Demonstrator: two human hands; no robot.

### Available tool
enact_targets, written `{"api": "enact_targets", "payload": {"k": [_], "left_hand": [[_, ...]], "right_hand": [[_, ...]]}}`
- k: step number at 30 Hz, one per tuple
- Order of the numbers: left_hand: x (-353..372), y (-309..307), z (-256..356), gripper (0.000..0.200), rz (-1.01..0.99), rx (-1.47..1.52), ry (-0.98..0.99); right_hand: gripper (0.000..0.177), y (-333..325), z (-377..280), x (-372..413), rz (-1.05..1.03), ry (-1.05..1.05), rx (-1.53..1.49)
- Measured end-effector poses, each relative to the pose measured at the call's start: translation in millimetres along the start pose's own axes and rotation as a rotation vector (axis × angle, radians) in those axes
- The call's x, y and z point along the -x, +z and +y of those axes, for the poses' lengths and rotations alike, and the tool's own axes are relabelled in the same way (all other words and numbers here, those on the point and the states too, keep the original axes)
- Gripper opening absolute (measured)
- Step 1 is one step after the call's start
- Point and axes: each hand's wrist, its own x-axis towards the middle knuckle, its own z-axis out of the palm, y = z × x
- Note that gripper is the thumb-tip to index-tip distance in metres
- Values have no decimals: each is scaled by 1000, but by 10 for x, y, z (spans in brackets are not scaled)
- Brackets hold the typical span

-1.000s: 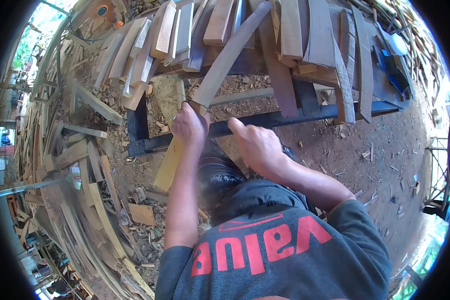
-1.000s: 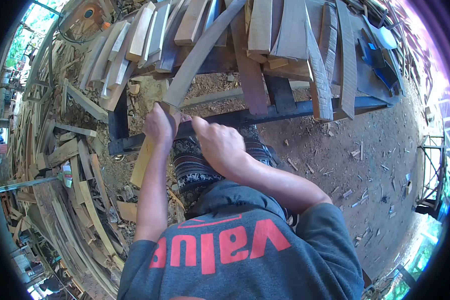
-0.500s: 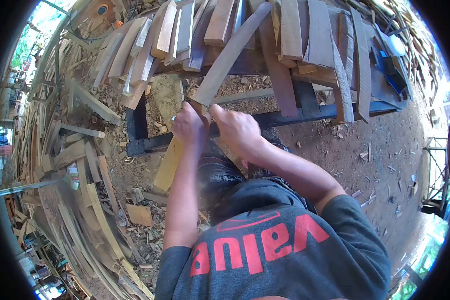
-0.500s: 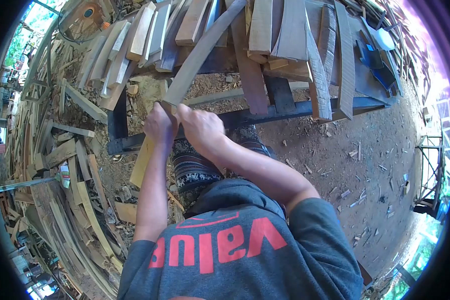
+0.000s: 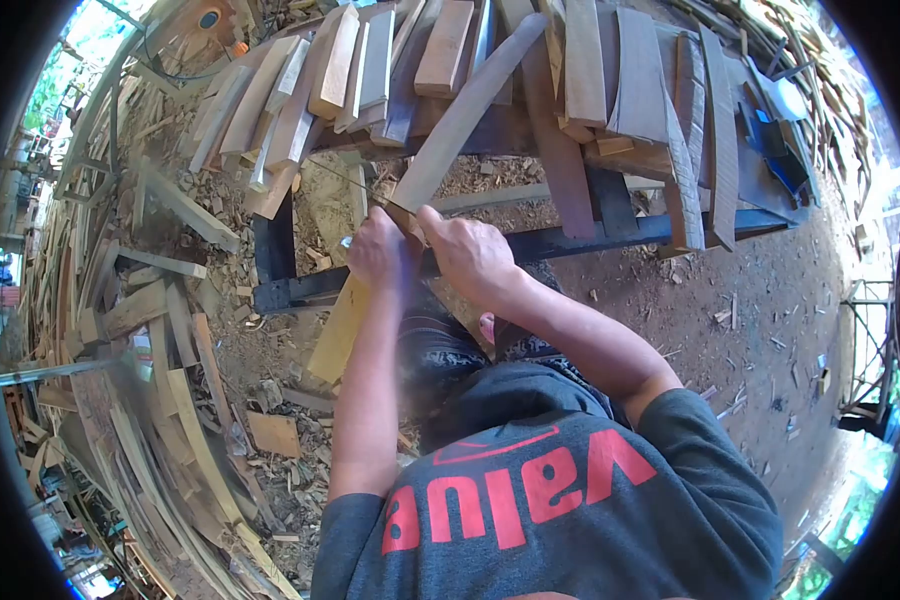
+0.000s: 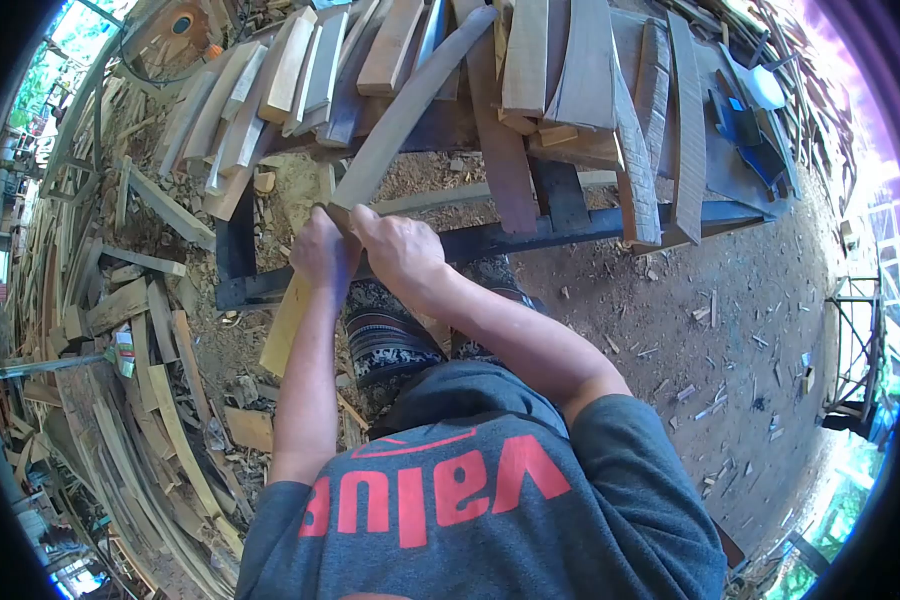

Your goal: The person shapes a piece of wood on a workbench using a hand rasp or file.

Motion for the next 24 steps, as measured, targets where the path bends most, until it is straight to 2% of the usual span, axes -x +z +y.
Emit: {"api": "enact_targets", "payload": {"k": [7,10,12,18,24], "left_hand": [[17,-52,40,41,-61,-9,-19],[41,-34,14,40,-48,-18,-3],[43,-32,2,40,-24,-10,10],[35,-112,53,39,-76,-10,-25],[37,-34,14,38,0,-10,-1]], "right_hand": [[18,-378,61,638,-191,108,101],[20,-268,-76,299,-157,129,89],[20,-34,-18,58,-51,60,65],[20,-364,97,614,-151,50,89],[19,-116,1,145,-75,63,39]]}}
